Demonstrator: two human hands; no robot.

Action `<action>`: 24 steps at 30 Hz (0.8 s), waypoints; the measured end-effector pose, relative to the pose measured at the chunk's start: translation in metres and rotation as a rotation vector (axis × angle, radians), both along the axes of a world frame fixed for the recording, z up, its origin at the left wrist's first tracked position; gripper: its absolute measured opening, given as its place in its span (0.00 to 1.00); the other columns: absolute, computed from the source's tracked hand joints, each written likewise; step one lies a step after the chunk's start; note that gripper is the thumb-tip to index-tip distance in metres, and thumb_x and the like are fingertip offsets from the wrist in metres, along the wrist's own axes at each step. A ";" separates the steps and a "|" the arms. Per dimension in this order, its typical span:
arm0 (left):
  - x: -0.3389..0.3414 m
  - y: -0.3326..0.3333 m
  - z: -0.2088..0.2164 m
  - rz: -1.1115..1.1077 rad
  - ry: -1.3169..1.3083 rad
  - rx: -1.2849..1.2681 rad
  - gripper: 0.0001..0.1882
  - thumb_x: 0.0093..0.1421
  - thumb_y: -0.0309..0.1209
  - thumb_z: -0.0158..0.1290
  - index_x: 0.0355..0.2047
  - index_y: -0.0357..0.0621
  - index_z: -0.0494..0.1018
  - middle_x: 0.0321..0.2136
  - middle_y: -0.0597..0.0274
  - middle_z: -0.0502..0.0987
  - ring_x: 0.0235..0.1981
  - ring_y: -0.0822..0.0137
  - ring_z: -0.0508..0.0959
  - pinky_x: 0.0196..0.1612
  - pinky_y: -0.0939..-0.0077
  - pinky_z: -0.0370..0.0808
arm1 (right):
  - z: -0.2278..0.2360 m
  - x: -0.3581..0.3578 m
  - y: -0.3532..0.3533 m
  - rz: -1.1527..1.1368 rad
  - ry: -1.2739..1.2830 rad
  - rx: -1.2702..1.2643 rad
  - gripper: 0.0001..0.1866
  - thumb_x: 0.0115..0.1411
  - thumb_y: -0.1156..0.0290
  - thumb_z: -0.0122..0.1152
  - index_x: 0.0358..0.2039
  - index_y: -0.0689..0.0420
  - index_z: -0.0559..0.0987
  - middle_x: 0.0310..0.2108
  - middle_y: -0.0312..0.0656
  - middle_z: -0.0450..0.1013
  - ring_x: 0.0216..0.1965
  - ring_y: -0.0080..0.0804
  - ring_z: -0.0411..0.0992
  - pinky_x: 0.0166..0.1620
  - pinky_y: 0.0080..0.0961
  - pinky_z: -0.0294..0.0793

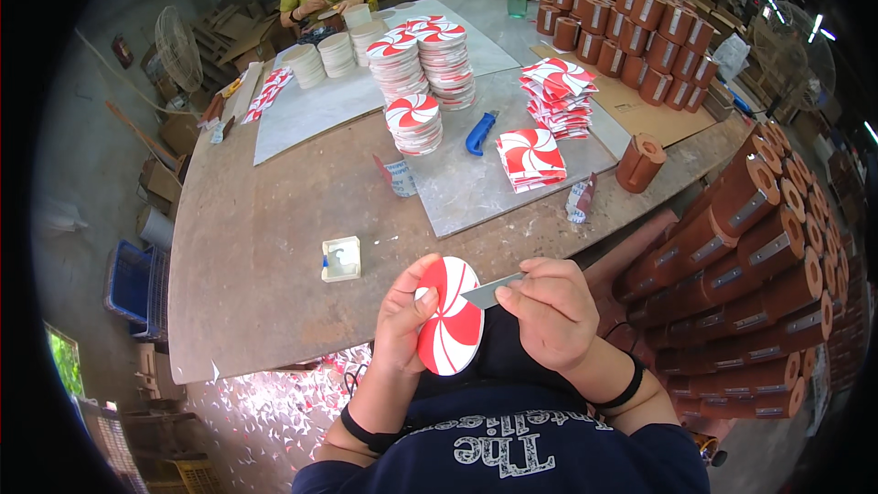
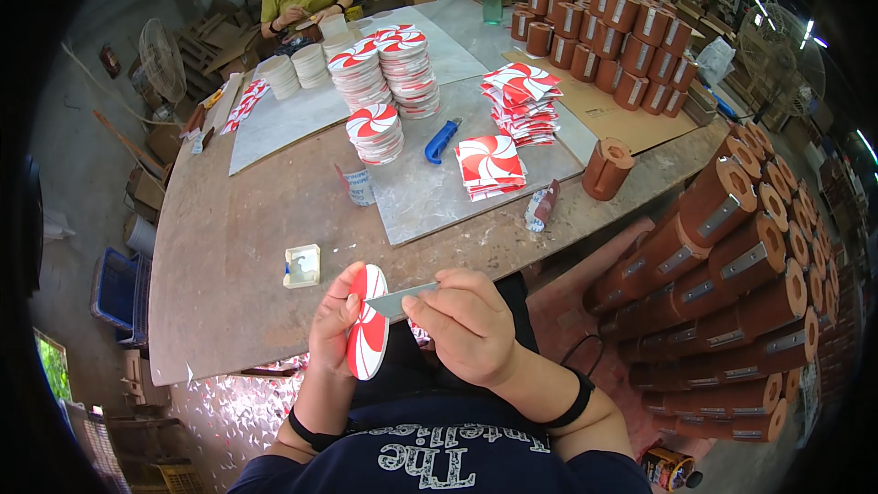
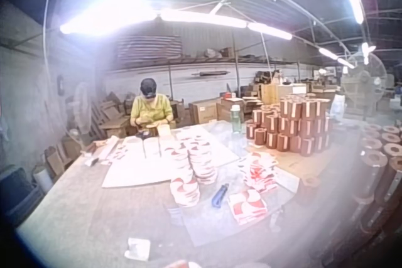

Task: The recorder is using a small hand-held blade to trim and clean the edges of red and white patterned circular components on a workbench.

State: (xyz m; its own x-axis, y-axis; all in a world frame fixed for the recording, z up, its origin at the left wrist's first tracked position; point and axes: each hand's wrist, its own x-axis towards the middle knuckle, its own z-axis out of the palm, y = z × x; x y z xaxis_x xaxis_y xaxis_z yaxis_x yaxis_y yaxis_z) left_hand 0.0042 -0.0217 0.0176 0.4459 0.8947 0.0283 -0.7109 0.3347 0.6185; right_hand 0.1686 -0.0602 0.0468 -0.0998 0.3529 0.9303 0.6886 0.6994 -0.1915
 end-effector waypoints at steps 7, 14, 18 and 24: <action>0.000 -0.001 0.002 -0.044 -0.014 0.020 0.22 0.52 0.23 0.49 0.48 0.37 0.60 0.37 0.55 0.72 0.36 0.68 0.75 0.39 0.77 0.73 | -0.002 0.006 0.002 -0.042 0.063 -0.003 0.14 0.33 0.84 0.59 0.26 0.62 0.77 0.24 0.39 0.68 0.26 0.36 0.67 0.31 0.26 0.71; -0.001 0.000 -0.003 0.024 0.023 0.049 0.21 0.52 0.22 0.49 0.47 0.38 0.61 0.37 0.54 0.73 0.36 0.66 0.75 0.41 0.73 0.72 | 0.004 -0.001 -0.006 0.051 0.016 -0.002 0.14 0.34 0.81 0.61 0.28 0.62 0.78 0.26 0.37 0.68 0.28 0.32 0.66 0.35 0.27 0.72; -0.002 0.000 -0.003 0.053 0.044 0.083 0.21 0.52 0.21 0.49 0.47 0.38 0.61 0.36 0.55 0.73 0.36 0.67 0.75 0.40 0.74 0.72 | 0.006 -0.001 -0.008 0.042 -0.012 -0.022 0.13 0.35 0.85 0.60 0.26 0.62 0.77 0.26 0.39 0.67 0.27 0.32 0.65 0.34 0.28 0.73; -0.003 -0.001 -0.002 0.030 0.038 0.039 0.22 0.51 0.23 0.50 0.47 0.37 0.61 0.36 0.54 0.72 0.34 0.66 0.75 0.37 0.75 0.74 | 0.002 -0.001 -0.005 0.028 -0.001 -0.020 0.13 0.34 0.85 0.59 0.26 0.62 0.77 0.25 0.39 0.67 0.27 0.34 0.66 0.33 0.29 0.73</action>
State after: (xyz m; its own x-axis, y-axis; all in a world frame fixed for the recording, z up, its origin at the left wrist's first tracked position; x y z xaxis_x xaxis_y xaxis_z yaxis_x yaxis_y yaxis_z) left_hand 0.0010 -0.0228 0.0155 0.4201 0.9063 0.0472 -0.6958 0.2883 0.6578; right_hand 0.1675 -0.0653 0.0491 -0.1111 0.3683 0.9231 0.6691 0.7145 -0.2045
